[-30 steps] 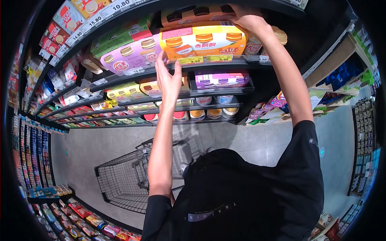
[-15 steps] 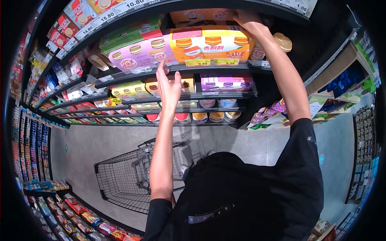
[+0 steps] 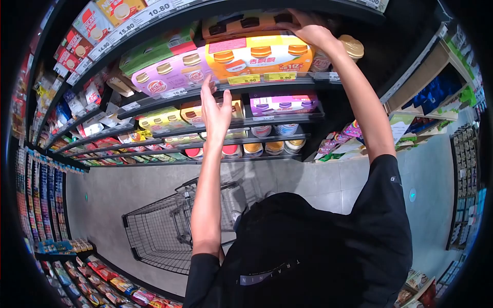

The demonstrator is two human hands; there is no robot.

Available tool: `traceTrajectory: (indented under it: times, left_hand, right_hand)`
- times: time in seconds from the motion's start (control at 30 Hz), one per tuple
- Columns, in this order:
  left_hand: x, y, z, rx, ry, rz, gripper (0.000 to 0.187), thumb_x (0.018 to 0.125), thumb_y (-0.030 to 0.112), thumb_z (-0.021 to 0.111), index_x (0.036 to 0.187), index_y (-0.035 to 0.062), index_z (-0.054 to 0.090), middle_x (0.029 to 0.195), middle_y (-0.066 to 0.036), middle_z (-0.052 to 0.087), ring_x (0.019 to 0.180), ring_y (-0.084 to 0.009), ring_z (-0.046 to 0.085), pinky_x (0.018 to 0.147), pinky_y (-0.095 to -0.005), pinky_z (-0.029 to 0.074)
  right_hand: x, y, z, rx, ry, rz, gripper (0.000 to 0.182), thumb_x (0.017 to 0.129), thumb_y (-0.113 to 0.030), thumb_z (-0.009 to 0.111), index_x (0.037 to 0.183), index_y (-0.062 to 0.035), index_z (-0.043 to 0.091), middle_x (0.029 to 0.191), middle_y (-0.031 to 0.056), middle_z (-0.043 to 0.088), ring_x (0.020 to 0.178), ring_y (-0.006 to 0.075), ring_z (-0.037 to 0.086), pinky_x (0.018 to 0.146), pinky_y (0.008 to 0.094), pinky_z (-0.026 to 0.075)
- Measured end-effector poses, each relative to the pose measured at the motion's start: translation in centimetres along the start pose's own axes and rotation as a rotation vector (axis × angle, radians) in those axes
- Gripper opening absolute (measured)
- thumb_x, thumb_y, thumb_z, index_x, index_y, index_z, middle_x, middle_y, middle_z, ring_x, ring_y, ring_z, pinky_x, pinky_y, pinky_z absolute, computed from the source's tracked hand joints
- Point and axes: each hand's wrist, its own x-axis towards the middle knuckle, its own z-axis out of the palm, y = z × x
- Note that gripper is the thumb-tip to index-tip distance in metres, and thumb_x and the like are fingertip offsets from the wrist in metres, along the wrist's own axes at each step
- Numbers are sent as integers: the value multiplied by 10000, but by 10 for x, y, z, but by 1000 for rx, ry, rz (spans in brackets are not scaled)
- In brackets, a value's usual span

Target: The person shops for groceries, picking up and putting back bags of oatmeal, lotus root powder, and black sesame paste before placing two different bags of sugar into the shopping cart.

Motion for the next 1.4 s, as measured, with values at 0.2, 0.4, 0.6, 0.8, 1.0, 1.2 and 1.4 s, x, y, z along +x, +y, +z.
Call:
traceTrajectory:
  times: [0.2,0.4,0.6,0.8,1.0,1.2,1.4]
  left_hand:
    - [9,19,11,-45,1,25,575,896,132,640,1402,7,398,1271,-229,555,1176,-329,558,1004,-416,427]
    - [30,30,12,80,88,123,559,889,202,677,1360,13,443,1223,-200,559,1149,-326,557,988,-419,428]
    - [51,29,6,370,253,390,717,799,265,789,1420,125,459,1305,-225,411,1198,-370,445,1027,-449,359]
    - [66,21,4,490,196,464,494,807,279,766,1264,165,617,1252,-164,518,1183,-348,478,1023,-465,371]
    - [65,22,0,541,182,484,513,822,317,757,1285,149,613,1247,-167,529,1186,-341,484,1026,-448,378]
    - [29,13,-17,445,95,448,597,865,274,690,1408,131,488,1407,-251,433,1291,-416,423,1047,-504,355]
    - [-172,-29,-98,554,-122,-37,616,841,161,686,1406,67,460,1411,-248,394,1331,-416,371,1095,-492,303]
  right_hand:
    - [-13,8,5,25,79,28,442,952,-474,509,1320,-237,569,1188,180,648,1100,378,607,949,463,485]
    - [-51,-25,-33,26,253,-14,349,889,-317,639,1136,-70,649,1008,180,668,985,340,629,843,456,504]
    - [-104,-43,-5,24,430,-138,273,878,-219,664,1099,-59,655,1155,96,622,1101,282,577,910,411,495]
    - [-105,-44,-1,16,460,-113,284,864,-206,677,1123,-89,657,1126,70,635,1095,269,587,896,395,509]
    - [-108,-50,-2,38,452,-92,312,865,-173,674,1155,-63,636,1167,99,617,1140,284,562,948,403,486]
    - [-149,-88,-2,190,432,-57,399,870,-95,639,1263,-53,579,1267,154,571,1215,338,512,1047,459,391]
    - [-242,-197,54,628,-363,58,348,786,-37,611,1129,8,638,1119,163,629,1063,342,582,905,446,451]
